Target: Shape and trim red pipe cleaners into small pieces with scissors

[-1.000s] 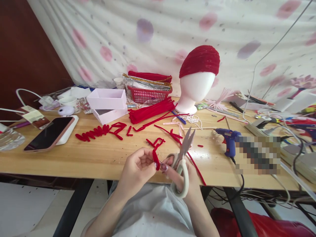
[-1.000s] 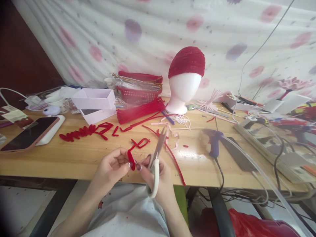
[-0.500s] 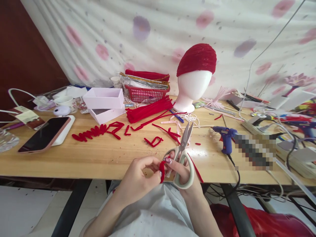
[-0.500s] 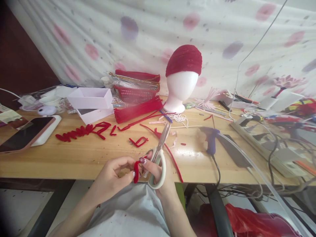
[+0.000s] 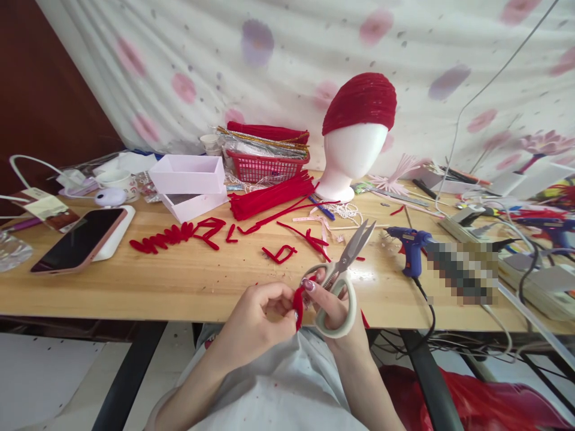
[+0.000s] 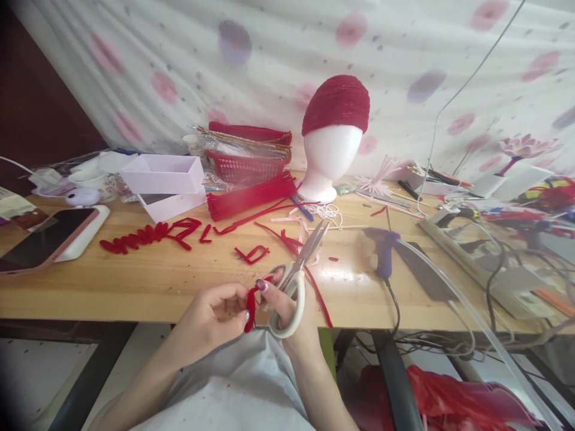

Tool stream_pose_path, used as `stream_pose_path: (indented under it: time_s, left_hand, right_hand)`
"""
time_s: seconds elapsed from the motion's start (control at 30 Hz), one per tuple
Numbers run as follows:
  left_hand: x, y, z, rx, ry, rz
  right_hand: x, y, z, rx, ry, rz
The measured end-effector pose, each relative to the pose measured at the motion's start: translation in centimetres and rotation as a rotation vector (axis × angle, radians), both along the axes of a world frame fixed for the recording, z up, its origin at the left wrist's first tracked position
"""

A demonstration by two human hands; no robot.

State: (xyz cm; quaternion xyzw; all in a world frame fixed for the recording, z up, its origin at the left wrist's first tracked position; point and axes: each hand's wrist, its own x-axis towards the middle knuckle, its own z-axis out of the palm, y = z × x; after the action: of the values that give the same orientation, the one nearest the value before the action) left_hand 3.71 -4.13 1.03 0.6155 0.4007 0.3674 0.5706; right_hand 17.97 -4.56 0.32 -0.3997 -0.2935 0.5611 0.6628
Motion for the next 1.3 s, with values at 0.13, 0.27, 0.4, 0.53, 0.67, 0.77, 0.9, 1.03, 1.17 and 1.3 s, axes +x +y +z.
stream_pose_path:
  time_s: [0.13,0.27,0.4,0.53,0.67,0.77,0.9,1.03,1.17,1.3]
  left_hand:
    - [0.0,-0.1,0.2,-0.026,0.037,-0.069]
    - [-0.1,-0.2,0.2,-0.010,0.018,-0.059]
    - [-0.1,-0.3,0.2,0.038,0.022,-0.036]
    - [0.0,-0.3,0.2,0.072,0.022,-0.017]
    - [0.0,-0.3,0.2,0.080,-0.008,0.065]
    - [0.0,-0.3,-0.1,0.017,-0.037,0.113]
    - [0.3,-0.4,-0.4,-0.100,-0.099,0.142]
    - [0.7,-0.5,-0.5,-0.149,-0.114,0.160]
    - [1.0,-0.4,-0.4,-0.172,-0.134,0.160]
    - [1.0,-0.4,-0.3,-0.126,-0.128,0.119]
  right_hand:
    - [0.6,0.2,0.0,0.040,-0.024,-0.039]
    - [0.7,-0.1,0.2,0.020,-0.085,0.015]
    - [0.4,-0.3,0.6,-0.001,-0.222,0.055]
    - [0.2,-0.3,0.9,-0.002,-0.253,0.037]
    - [-0.2,-0.6,0.6,-0.019,-0.213,0.048]
    - [-0.5,-0.8,0.4,-0.048,-0.190,0.069]
    - [-0.5,-1.0,0.5,-0.019,-0.269,0.036]
    - [-0.5,-1.3,0.9,-0.033,-0.260,0.058]
    - [-0.5,-1.4,0.8,-0.032,-0.224,0.053]
    - [-0.3,-1.1,0.2,-0.026,-0.176,-0.036]
